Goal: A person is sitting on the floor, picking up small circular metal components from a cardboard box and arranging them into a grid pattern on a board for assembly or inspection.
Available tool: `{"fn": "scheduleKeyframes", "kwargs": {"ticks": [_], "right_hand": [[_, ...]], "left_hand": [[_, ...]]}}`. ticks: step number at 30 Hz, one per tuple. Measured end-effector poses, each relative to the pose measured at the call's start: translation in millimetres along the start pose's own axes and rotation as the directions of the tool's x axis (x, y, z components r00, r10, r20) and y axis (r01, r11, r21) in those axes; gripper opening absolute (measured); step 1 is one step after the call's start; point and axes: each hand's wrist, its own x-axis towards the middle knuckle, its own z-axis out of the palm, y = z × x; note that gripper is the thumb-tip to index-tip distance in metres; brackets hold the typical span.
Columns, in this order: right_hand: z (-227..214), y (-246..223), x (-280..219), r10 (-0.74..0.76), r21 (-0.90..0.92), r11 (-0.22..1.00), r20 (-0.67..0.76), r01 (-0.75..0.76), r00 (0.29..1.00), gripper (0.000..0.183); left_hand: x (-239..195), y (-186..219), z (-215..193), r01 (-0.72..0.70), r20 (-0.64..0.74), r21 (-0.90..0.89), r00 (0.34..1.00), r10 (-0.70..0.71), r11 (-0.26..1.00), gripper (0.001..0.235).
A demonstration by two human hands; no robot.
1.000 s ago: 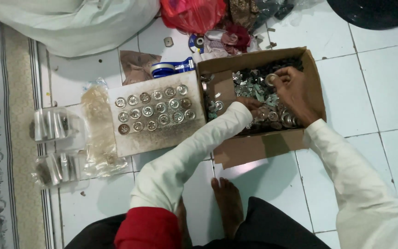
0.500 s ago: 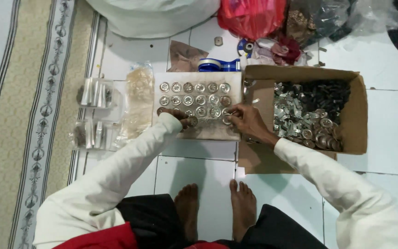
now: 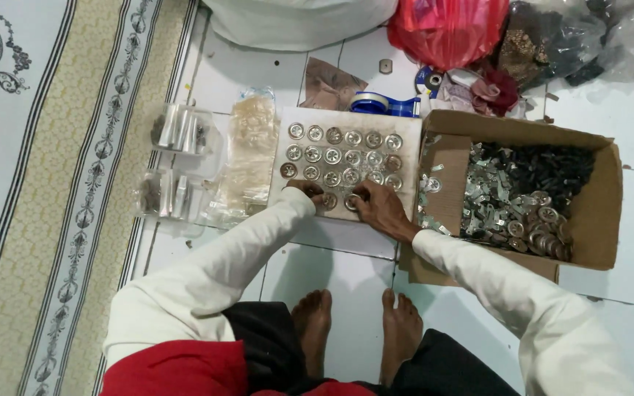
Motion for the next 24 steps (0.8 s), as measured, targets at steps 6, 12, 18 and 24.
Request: {"fn": "scheduleKeyframes", "kwargs": {"ticks": [6, 12, 18, 24], "right_hand": [[15.7, 11.6, 4.9, -0.078, -0.054, 0.996, -0.062, 0.074, 0.995, 0.023], [7.7, 7.4, -7.0, -0.195, -0.063, 0.98, -0.152, 0.188, 0.969, 0.021], [-7.5, -5.3, -35.4, -0.172, 0.063, 0.982, -0.116, 0.18, 0.978, 0.014], [-11.2, -29.4, -71.3, -0.059, 0.146, 0.987, -0.04, 0.064, 0.997, 0.009]], "left_hand": [[-0.2, 16.8, -1.6, -0.038, 0.04, 0.152, 0.999, 0.032, 0.988, 0.028], [-23.1, 27.3, -6.0, -0.004, -0.007, 0.274, 1.0, 0.006, 0.962, 0.026], [-71.5, 70.8, -18.2, -0.035, 0.038, 0.323, 0.999, 0.024, 0.946, 0.036], [-74.3, 67.8, -17.7, -0.005, -0.009, 0.381, 1.0, 0.009, 0.925, 0.053]]}}
